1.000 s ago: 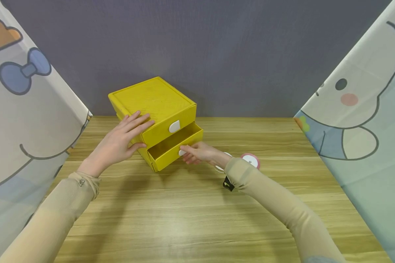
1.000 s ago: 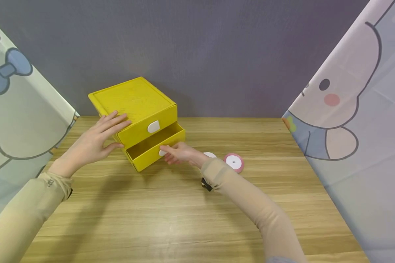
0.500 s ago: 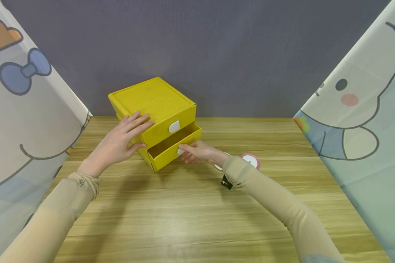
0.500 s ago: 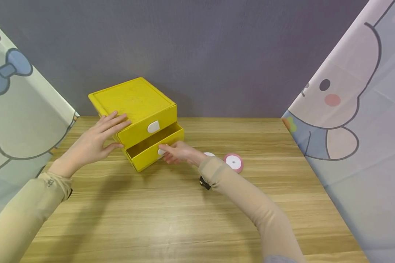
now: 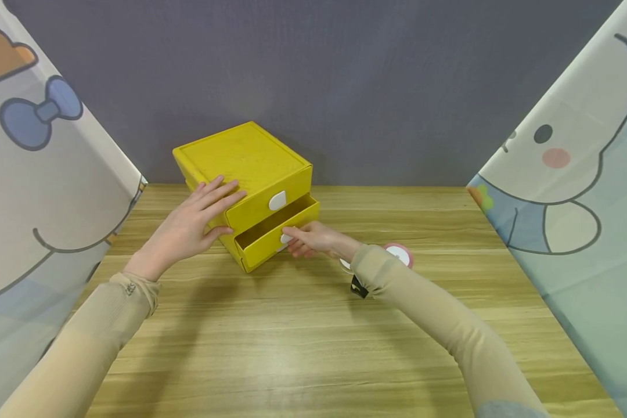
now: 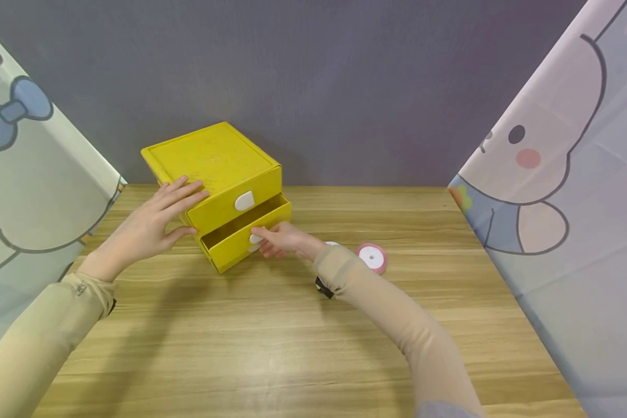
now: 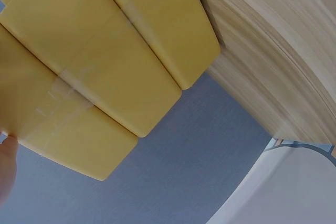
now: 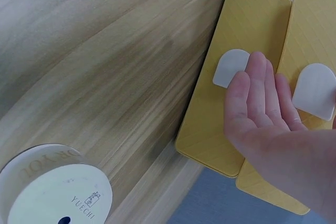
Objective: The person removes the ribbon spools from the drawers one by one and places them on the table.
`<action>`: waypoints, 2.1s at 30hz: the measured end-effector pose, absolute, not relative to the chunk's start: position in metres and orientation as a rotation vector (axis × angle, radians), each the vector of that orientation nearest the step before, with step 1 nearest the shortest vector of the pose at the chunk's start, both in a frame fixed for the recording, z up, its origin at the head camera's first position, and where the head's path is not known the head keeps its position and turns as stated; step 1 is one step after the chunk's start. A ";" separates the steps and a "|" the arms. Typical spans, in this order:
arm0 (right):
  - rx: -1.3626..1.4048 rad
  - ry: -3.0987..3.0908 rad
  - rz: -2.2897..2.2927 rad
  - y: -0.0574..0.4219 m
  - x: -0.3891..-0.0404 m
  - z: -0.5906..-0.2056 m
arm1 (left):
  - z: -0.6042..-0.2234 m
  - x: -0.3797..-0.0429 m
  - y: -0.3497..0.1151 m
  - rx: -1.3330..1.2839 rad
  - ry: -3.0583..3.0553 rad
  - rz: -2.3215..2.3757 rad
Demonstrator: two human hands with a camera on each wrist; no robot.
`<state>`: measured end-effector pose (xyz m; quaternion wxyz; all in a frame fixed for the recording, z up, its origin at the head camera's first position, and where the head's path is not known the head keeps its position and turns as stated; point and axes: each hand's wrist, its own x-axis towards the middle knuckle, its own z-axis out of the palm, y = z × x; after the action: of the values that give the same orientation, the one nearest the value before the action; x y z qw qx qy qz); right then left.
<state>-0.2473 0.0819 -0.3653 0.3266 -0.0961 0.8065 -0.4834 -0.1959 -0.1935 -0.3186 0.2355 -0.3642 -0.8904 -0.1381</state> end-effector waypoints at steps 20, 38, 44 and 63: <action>-0.246 2.122 -1.254 0.077 -0.251 -0.363 | -0.318 -0.194 -0.193 -1.003 -2.457 -0.388; -0.251 2.132 -1.225 0.075 -0.252 -0.360 | -0.319 -0.195 -0.194 -1.007 -2.450 -0.377; -0.250 2.121 -1.237 0.075 -0.253 -0.360 | -0.319 -0.196 -0.194 -1.008 -2.450 -0.376; -0.242 2.101 -1.267 0.071 -0.261 -0.363 | -0.319 -0.197 -0.193 -1.009 -2.450 -0.376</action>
<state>-0.2610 0.0708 -0.3628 0.3316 -0.0924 0.8039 -0.4850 -0.1969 -0.1933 -0.3192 0.2308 -0.3668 -0.8908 -0.1368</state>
